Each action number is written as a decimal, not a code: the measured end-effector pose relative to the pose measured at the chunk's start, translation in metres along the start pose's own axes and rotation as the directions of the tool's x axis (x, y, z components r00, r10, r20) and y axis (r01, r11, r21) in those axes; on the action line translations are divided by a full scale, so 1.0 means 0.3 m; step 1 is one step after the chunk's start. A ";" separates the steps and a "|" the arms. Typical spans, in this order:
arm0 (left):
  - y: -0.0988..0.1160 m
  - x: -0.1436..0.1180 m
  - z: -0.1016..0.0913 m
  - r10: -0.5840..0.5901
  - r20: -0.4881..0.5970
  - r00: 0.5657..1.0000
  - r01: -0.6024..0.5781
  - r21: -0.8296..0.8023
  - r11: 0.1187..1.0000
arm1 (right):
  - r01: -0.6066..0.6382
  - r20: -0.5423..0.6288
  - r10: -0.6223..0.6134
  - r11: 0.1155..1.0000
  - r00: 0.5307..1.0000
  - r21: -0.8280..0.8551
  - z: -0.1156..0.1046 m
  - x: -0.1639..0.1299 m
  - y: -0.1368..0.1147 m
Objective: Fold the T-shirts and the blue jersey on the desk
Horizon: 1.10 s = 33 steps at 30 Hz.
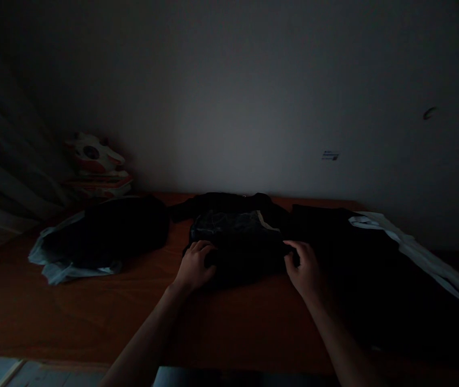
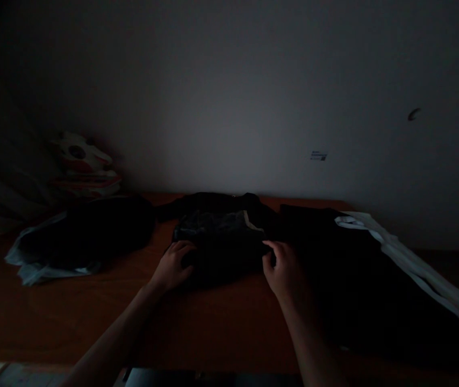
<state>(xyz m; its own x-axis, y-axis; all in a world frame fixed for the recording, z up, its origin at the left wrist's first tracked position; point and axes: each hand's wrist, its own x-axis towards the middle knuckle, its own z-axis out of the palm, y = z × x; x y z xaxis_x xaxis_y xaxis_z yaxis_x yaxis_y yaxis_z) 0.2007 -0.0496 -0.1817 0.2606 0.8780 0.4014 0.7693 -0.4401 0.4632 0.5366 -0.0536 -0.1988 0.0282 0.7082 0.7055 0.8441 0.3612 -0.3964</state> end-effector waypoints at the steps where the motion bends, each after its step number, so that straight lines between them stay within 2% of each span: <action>1: 0.002 0.000 -0.014 0.005 -0.034 0.999 -0.007 -0.059 0.998 | 0.021 0.022 -0.020 0.999 1.000 -0.027 -0.007 -0.002 -0.005; 3: 0.005 -0.004 -0.052 -0.034 -0.129 0.991 0.011 -0.176 0.984 | 0.065 0.079 -0.058 0.994 0.995 -0.092 -0.019 -0.011 -0.020; 6: 0.005 -0.029 -0.113 -0.209 -0.251 0.945 0.122 -0.322 0.939 | 0.120 0.151 -0.096 0.981 0.984 -0.156 -0.030 -0.031 -0.056; 7: 0.003 -0.045 -0.129 -0.249 -0.263 0.932 0.147 -0.355 0.923 | 0.124 0.159 -0.097 0.978 0.983 -0.169 -0.033 -0.037 -0.070; 9: 0.000 -0.088 -0.145 -0.257 -0.235 0.937 0.157 -0.375 0.914 | 0.119 0.161 -0.088 0.973 0.983 -0.196 -0.036 -0.048 -0.094; 13: 0.012 -0.184 -0.123 -0.170 -0.122 0.978 0.139 -0.229 0.963 | 0.112 0.190 -0.070 0.969 0.979 -0.220 -0.036 -0.074 -0.106; 16: 0.033 -0.220 -0.089 -0.024 0.007 1.000 0.025 -0.058 0.998 | 0.096 0.183 -0.059 0.975 0.981 -0.200 -0.028 -0.106 -0.090; 18: 0.041 -0.222 -0.072 0.012 0.040 0.999 -0.013 0.028 1.000 | 0.073 0.159 -0.046 0.982 0.986 -0.172 -0.028 -0.127 -0.085; 22: 0.042 -0.207 -0.064 -0.064 0.012 0.998 0.062 0.116 0.991 | 0.050 0.093 -0.036 0.986 0.995 -0.159 -0.060 -0.148 -0.103; 26: 0.042 -0.200 -0.080 -0.065 -0.009 0.998 0.066 0.108 0.992 | 0.005 0.016 -0.003 0.990 1.000 -0.138 -0.093 -0.155 -0.123; 29: 0.043 -0.200 -0.089 -0.110 -0.076 0.991 0.116 0.087 0.989 | -0.023 0.005 0.023 0.999 1.000 -0.040 -0.097 -0.177 -0.123; 33: 0.038 -0.202 -0.095 -0.180 -0.145 0.973 0.187 0.036 0.982 | -0.117 0.047 0.117 0.993 0.992 0.007 -0.099 -0.219 -0.129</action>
<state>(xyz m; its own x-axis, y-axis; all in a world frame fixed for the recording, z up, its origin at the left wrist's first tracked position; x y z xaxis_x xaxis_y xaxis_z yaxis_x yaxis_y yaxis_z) 0.1772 -0.1132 -0.1783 0.0309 0.9061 0.4220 0.8249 -0.2615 0.5011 0.5180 -0.1322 -0.2121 0.1014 0.7730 0.6262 0.8311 0.2801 -0.4804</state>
